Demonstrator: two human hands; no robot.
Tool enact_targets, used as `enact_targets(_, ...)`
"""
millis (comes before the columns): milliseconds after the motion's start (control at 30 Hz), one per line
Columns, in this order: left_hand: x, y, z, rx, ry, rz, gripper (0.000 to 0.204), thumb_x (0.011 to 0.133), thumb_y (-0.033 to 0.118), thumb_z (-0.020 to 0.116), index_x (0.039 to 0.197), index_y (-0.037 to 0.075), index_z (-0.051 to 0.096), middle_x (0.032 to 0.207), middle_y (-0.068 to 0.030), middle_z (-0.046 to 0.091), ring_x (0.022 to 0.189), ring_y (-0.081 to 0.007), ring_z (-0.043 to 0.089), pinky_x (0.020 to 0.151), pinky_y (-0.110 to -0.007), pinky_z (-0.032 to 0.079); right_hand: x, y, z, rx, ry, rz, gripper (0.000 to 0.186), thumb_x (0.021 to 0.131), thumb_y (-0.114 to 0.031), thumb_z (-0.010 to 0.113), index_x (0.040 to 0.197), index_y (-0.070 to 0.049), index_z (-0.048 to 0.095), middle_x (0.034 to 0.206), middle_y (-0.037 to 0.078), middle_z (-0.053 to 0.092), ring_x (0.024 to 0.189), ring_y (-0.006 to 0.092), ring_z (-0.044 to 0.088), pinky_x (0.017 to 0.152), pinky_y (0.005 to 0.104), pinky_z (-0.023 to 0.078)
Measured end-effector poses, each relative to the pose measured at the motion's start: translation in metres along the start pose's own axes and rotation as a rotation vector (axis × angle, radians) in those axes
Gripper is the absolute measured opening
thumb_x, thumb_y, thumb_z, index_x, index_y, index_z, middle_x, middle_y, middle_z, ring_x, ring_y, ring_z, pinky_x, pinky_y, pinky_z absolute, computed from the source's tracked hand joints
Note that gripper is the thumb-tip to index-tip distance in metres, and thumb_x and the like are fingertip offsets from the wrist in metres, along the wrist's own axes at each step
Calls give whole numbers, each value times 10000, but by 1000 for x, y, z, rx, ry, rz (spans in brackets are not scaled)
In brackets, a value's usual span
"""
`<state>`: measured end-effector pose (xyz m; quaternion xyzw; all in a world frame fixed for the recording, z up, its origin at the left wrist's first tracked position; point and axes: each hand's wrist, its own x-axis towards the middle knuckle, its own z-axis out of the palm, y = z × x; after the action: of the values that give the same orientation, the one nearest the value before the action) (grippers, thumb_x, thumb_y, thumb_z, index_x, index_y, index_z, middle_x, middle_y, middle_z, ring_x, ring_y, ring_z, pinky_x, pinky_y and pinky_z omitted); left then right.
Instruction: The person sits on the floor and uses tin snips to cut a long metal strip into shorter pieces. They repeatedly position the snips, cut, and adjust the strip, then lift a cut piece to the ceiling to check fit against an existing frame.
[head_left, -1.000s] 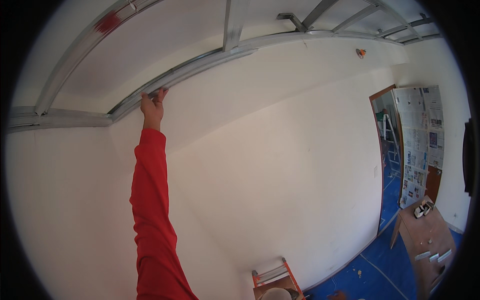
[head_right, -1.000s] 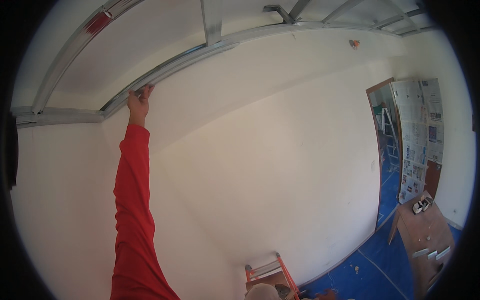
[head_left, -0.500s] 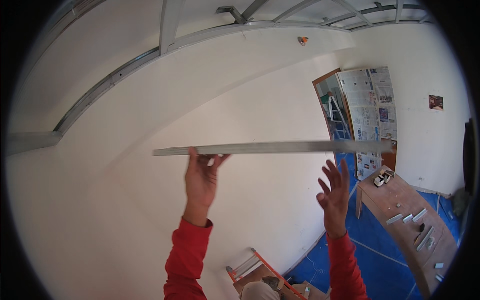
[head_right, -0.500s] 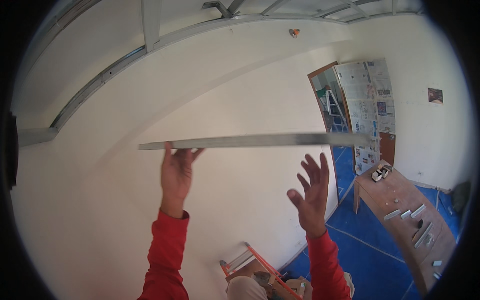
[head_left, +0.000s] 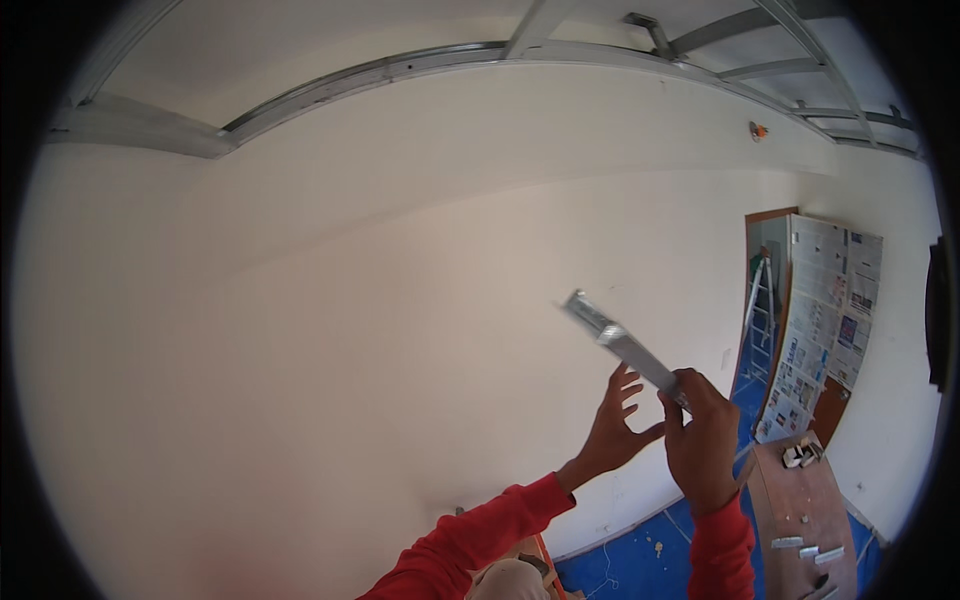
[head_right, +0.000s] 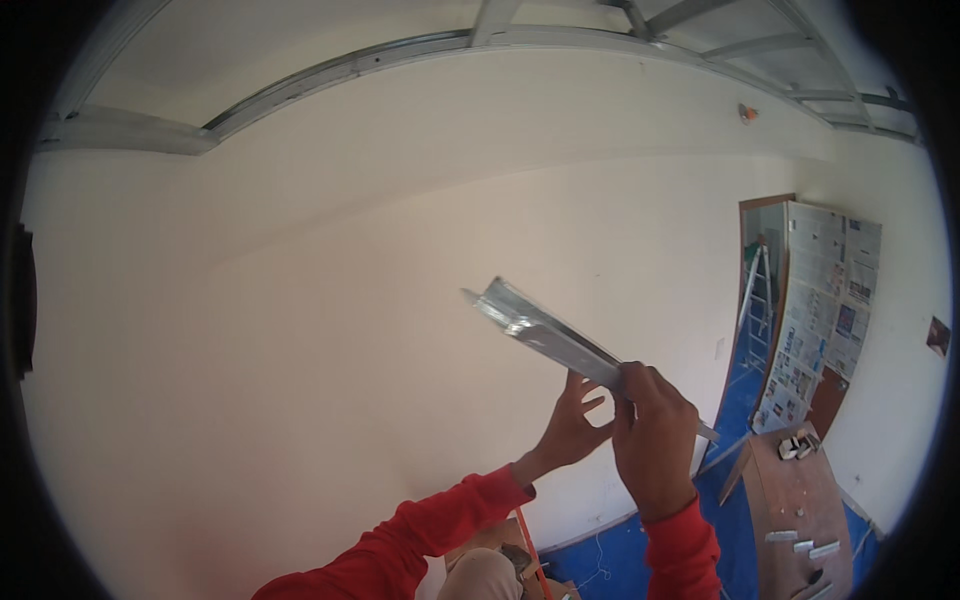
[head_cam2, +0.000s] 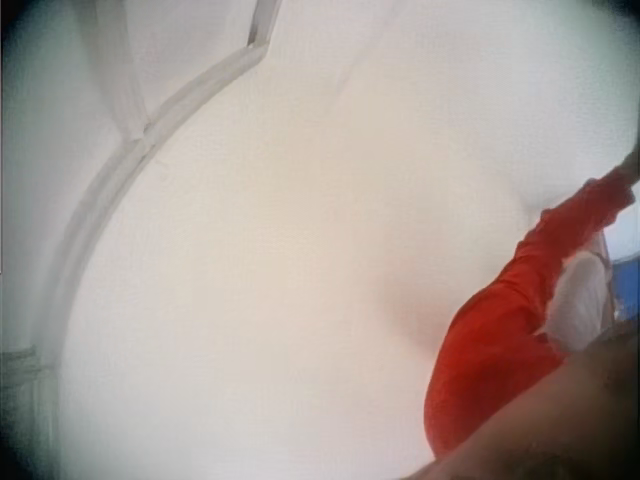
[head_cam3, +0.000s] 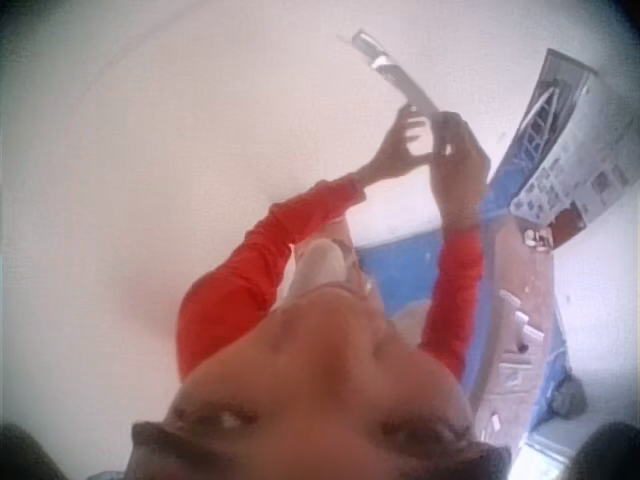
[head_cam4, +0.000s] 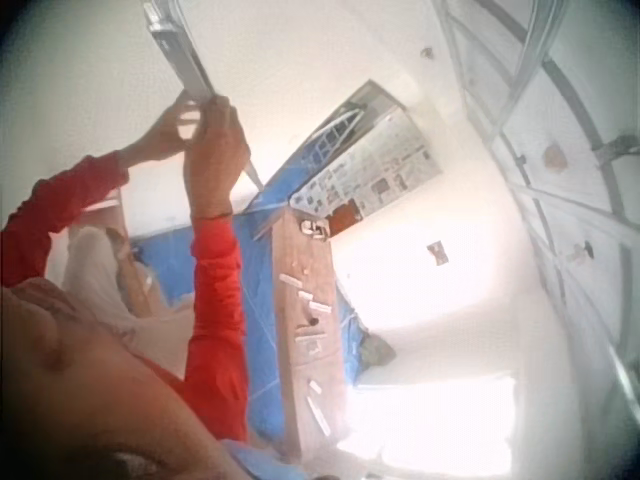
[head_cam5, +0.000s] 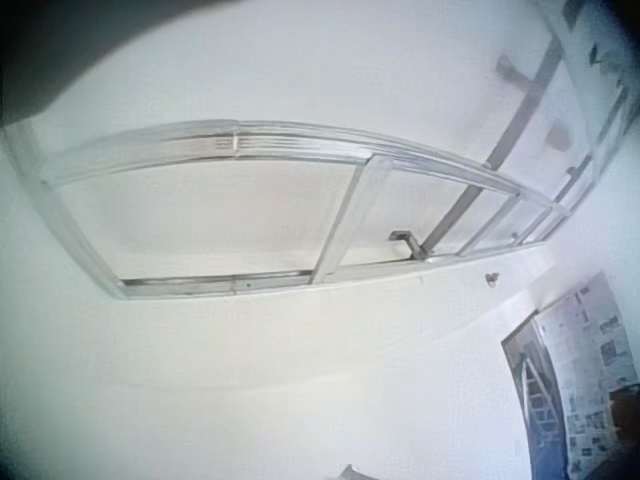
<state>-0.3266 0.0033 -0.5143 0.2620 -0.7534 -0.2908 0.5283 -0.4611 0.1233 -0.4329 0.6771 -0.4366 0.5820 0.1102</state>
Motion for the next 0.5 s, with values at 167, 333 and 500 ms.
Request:
enact_targets(167, 17, 35, -14, -270, -29, 185, 1039, 849, 204, 853, 1581, 17, 139, 1446, -183, 460, 1333, -295, 519, 1072, -466, 510, 32, -53, 50, -291, 5, -271, 189, 815, 0, 667, 993, -52, 628, 834, 105, 652, 805, 291, 701, 688, 412, 569)
enact_targets(333, 36, 55, -36, -479, 96, 183, 909, 886, 196, 822, 1529, -5, 211, 1325, -151, 525, 1237, -262, 570, 1039, -443, 542, 63, -97, 75, -429, -172, -277, 351, 790, -7, 673, 1135, -65, 647, 911, 95, 662, 893, 278, 699, 788, 404, 581)
enact_targets(500, 91, 97, -108, -519, 297, 289, 781, 924, 187, 791, 1478, -26, 283, 1203, -120, 590, 1142, -229, 620, 1007, -420, 573, 78, -114, 76, -348, 156, -552, 556, 870, -37, 695, 1408, -109, 573, 1303, 158, 609, 1260, 361, 579, 1089, 524, 482)
